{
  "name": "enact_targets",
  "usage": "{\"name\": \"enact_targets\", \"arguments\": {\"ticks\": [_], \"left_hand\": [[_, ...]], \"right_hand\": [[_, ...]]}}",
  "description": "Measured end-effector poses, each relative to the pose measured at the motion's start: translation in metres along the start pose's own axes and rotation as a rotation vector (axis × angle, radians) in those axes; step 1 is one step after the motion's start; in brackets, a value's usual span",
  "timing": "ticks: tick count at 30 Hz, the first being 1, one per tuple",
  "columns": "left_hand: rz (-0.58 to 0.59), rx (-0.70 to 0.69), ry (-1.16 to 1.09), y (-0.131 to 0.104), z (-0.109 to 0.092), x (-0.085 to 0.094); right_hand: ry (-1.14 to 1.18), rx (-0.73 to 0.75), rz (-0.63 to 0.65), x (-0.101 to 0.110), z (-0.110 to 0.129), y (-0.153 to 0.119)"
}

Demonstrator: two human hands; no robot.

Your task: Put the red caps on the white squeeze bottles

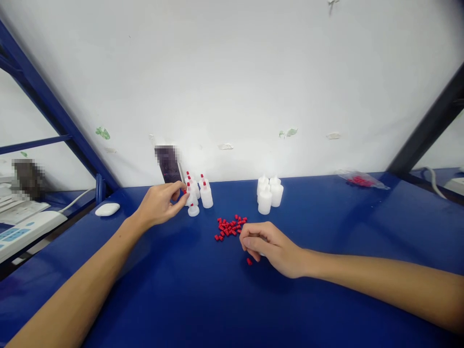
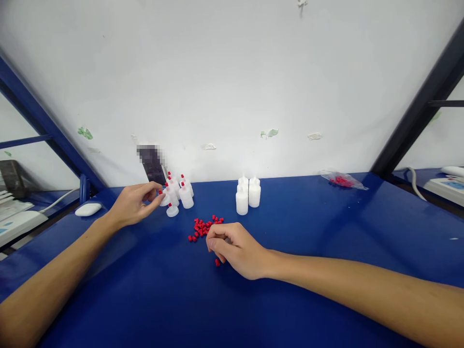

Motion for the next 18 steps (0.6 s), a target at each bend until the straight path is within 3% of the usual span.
{"name": "enact_targets", "arguments": {"ticks": [5,10,13,18], "left_hand": [[0.115,0.004,0.045,0.003,0.002,-0.018],[-0.021,-0.014,0.047,0.001,-0.001,-0.006],[-0.126,-0.11,0.036,-0.002,-0.021,0.005],[-0.056,-0.268,-0.007,0.0,-0.061,0.005]], "right_hand": [[0.044,0.068,-0.035,0.006,0.003,-0.003],[0.112,0.144,-0.108,0.014,0.005,-0.009],[0.143,0.18,-0.133,0.016,0.006,-0.012],[0.043,0.152,-0.051,0.007,0.007,-0.01]]}}
Point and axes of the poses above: each hand's wrist, its own y-axis towards the middle knuckle, its own x-axis out of the back of the hand, z = x × y, the point moved 9 cm from there along y, towards the middle knuckle, and after that the axes turned 8 degrees about z, right-handed, at the moved point
